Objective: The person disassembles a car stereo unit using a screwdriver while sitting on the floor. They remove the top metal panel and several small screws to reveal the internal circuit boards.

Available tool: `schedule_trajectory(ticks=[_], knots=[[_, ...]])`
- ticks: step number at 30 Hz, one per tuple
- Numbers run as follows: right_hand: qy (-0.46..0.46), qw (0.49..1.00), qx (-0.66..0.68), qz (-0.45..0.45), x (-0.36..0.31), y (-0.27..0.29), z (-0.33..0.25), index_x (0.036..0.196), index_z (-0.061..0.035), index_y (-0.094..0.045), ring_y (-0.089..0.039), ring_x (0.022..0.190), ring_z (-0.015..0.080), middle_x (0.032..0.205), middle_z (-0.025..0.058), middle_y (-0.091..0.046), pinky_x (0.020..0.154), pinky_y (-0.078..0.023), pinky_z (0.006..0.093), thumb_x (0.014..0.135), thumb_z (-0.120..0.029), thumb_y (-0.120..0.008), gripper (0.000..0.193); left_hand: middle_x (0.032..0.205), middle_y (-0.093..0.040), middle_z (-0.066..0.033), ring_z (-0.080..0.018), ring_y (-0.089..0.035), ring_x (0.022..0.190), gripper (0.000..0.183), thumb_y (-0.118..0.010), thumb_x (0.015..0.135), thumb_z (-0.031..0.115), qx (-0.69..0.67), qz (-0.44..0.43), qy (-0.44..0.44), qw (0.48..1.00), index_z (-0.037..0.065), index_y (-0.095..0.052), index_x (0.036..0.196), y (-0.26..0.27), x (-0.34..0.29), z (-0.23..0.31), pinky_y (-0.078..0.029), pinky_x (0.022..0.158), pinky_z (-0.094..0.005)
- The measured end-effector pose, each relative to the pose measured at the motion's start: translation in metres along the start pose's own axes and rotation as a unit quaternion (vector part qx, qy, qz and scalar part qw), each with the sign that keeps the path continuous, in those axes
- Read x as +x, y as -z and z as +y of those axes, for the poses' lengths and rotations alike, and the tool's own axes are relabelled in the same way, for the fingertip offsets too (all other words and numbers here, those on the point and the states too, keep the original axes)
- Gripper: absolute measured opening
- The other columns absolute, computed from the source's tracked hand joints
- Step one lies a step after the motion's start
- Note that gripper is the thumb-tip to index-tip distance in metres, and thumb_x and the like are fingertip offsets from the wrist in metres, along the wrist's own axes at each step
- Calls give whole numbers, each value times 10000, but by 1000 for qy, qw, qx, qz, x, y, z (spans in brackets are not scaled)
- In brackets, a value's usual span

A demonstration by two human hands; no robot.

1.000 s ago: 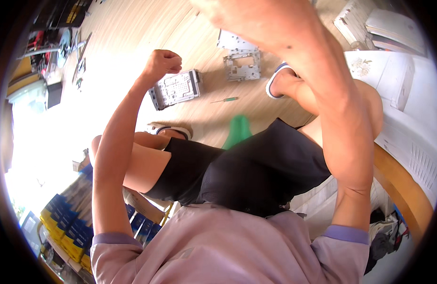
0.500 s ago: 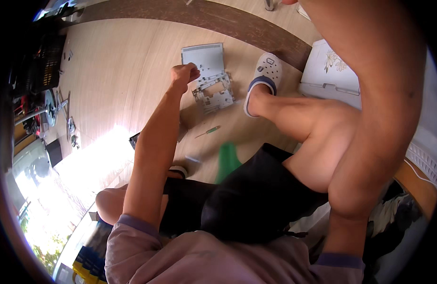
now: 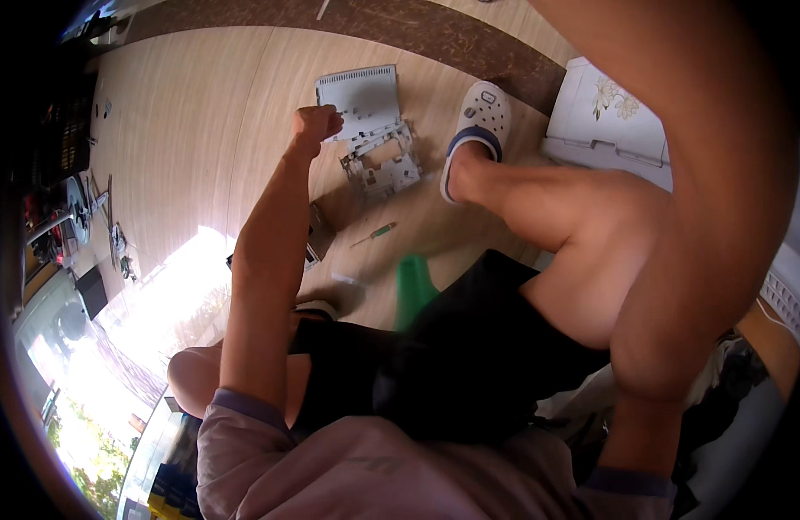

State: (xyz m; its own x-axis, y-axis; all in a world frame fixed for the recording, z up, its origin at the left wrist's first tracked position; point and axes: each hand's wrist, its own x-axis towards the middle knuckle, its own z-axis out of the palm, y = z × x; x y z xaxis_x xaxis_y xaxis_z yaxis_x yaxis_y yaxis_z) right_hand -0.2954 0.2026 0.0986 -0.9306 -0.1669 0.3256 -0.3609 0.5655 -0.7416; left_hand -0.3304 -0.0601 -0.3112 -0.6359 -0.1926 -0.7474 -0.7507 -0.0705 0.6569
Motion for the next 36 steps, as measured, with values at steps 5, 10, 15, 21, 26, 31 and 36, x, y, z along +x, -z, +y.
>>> schedule_trajectory(ticks=[5, 10, 15, 21, 26, 31, 36], knots=[[28, 997, 62, -30, 33, -2, -28, 934, 53, -680, -585, 577, 103, 753, 82, -651, 515, -484, 240, 878, -103, -657, 168, 852, -687, -156, -240, -693, 736, 195, -657, 876, 108, -20, -18, -75, 997, -83, -649, 913, 49, -25, 48, -623, 701, -340], [85, 988, 123, -40, 35, -53, -36, 953, 62, -673, -589, 606, 101, 782, 74, -651, 520, -497, 245, 880, -120, -668, 196, 912, -700, -101, -188, -677, 843, 327, -632, 939, 266, 265, -16, -176, 948, -30, -683, 1066, 166, -105, 110, -564, 766, -318], [0, 973, 138, -185, 13, -76, -77, 1001, 69, -656, -626, 699, 114, 808, 70, -667, 623, -527, 264, 869, -111, -685, 226, 898, -700, -73, -155, -648, 815, 343, -572, 989, 307, 462, 98, -273, 838, 2, -701, 1078, 241, -224, 141, -530, 750, -318], [97, 933, 100, -331, -44, -161, -78, 1029, 12, -670, -682, 804, 164, 886, 97, -713, 732, -545, 293, 874, -106, -673, 194, 934, -726, -89, -184, -679, 841, 282, -577, 990, 273, 544, 120, -217, 802, 26, -685, 1073, 268, -376, 95, -523, 734, -330], [94, 924, 76, -364, -82, -208, -62, 1069, -13, -667, -706, 807, 285, 896, 157, -717, 757, -549, 367, 874, -142, -645, 234, 952, -725, -158, -269, -700, 851, 214, -604, 967, 193, 471, 98, -189, 856, 42, -670, 1103, 272, -419, 21, -535, 785, -384], [124, 908, 50, -398, -99, -226, -66, 1070, -10, -655, -713, 906, 304, 974, 181, -720, 783, -554, 371, 905, -142, -631, 213, 1056, -717, -169, -312, -692, 984, 235, -575, 967, 169, 568, 162, -37, 806, 59, -658, 1158, 280, -449, -1, -540, 862, -418], [125, 899, 32, -419, -103, -233, -58, 1061, -13, -648, -711, 906, 313, 1003, 179, -713, 782, -556, 376, 912, -115, -633, 182, 1053, -712, -166, -308, -695, 948, 248, -567, 965, 158, 543, 180, -124, 811, 55, -640, 1178, 290, -440, 4, -548, 853, -403]])
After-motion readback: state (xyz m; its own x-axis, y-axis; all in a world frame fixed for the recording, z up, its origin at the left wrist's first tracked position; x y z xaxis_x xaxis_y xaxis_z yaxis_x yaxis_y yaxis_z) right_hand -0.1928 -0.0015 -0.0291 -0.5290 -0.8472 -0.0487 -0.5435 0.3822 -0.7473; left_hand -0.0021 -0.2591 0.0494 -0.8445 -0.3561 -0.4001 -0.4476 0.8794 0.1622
